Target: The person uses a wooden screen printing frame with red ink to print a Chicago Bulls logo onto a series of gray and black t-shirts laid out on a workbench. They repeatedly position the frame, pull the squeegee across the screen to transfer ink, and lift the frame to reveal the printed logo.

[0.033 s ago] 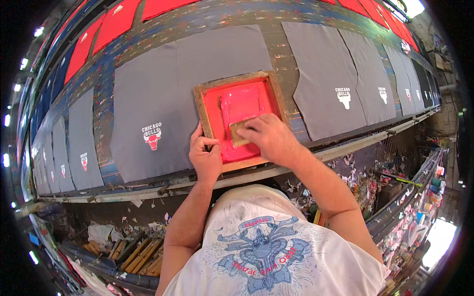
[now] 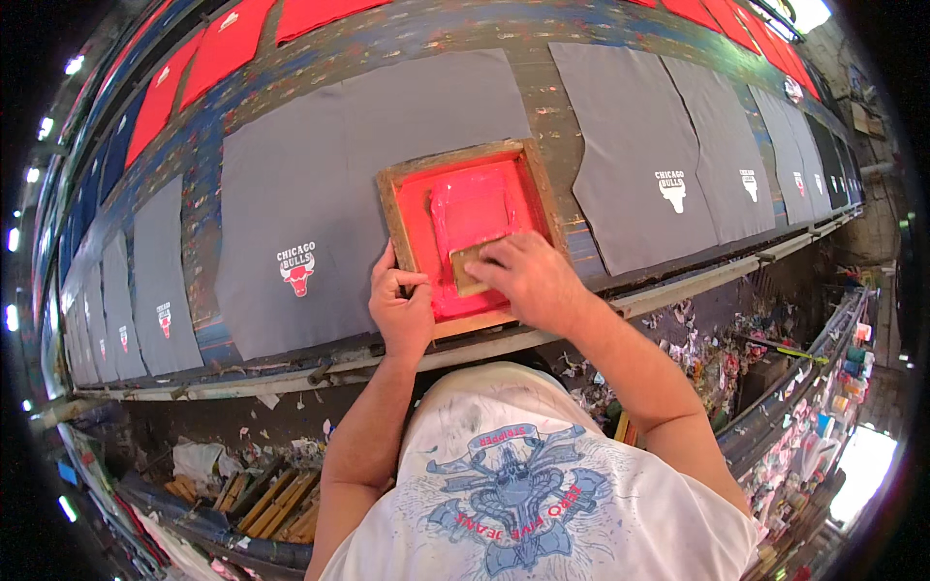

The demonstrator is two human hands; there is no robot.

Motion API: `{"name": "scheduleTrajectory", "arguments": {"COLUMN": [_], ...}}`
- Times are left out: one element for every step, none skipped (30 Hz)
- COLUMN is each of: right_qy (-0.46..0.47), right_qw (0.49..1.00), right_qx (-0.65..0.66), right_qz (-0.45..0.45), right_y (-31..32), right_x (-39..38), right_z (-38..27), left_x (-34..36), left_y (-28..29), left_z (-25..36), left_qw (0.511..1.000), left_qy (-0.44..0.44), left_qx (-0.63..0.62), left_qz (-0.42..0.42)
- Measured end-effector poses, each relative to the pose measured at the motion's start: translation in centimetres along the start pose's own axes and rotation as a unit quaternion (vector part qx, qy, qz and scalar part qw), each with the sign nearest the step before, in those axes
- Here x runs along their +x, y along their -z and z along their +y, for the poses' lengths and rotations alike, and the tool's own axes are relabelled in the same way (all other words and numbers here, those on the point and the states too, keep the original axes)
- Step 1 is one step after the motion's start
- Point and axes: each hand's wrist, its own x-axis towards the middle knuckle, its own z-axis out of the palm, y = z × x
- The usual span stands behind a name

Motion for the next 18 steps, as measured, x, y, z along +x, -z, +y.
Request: {"name": "scheduleTrajectory", "arguments": {"right_qy": [-0.005,-0.011,-0.007,-0.008,-0.012,-0.016,-0.015,-0.014,-0.020,-0.021,-0.025,-0.020,-0.037,-0.058,-0.090,-0.148,-0.190,-0.242], "right_qw": [1.000,1.000,0.999,1.000,1.000,0.999,0.999,0.999,0.997,0.998,0.996,0.993,0.993,0.990,0.981,0.966,0.954,0.938], "right_qx": [0.003,0.006,-0.001,0.000,0.008,0.017,0.018,0.021,0.023,0.049,0.078,0.115,0.111,0.115,0.116,0.126,0.121,0.113], "right_qz": [-0.006,-0.018,-0.031,-0.025,-0.025,-0.029,-0.031,-0.038,-0.065,-0.039,-0.034,-0.023,-0.025,0.056,0.126,0.169,0.199,0.223], "right_y": [0.1,0.2,0.3,0.4,0.5,0.6,0.7,0.7,0.8,0.8,0.9,0.8,0.8,0.6,0.4,0.1,-0.2,-0.5], "right_x": [-0.8,-1.4,-2.0,-2.1,-2.5,-2.8,-3.1,-3.4,-3.7,-4.1,-4.6,-5.0,-5.4,-5.7,-6.1,-6.4,-6.7,-7.0], "right_z": [-0.7,-1.3,-1.9,-1.8,-2.1,-2.2,-2.3,-2.4,-2.4,-2.4,-2.4,-2.5,-2.2,-2.0,-1.6,-1.0,-0.3,0.4], "left_x": [0.0,0.1,0.1,0.7,0.7,0.8,0.9,1.0,1.0,1.0,1.0,1.0,0.8,0.9,0.9,1.0,1.0,1.0], "left_y": [0.0,0.0,0.1,-0.2,-0.1,-0.2,-0.3,-0.4,-0.5,-0.6,-0.6,-0.4,-0.3,-0.3,-0.4,-0.4,-0.4,-0.5], "left_z": [0.0,0.1,0.1,-0.1,0.0,0.0,-0.1,-0.2,-0.3,-0.3,-0.4,-0.3,-0.3,-0.2,-0.2,-0.2,-0.1,0.0], "left_qw": [1.000,1.000,0.999,0.999,0.999,0.999,0.999,1.000,1.000,1.000,0.999,0.999,0.997,0.997,0.997,0.996,0.996,0.994], "left_qy": [-0.014,-0.024,-0.035,-0.036,-0.030,-0.028,-0.025,-0.024,-0.020,-0.029,-0.036,-0.036,-0.049,-0.050,-0.058,-0.067,-0.074,-0.082], "left_qx": [0.003,0.008,0.014,0.018,0.026,0.039,0.022,0.010,0.007,0.000,0.007,0.014,0.066,0.064,0.058,0.050,0.058,0.064], "left_qz": [0.000,0.000,0.000,-0.001,-0.004,-0.005,-0.004,0.001,0.007,0.003,0.004,0.006,0.014,0.011,0.011,0.009,0.012,0.012]}}
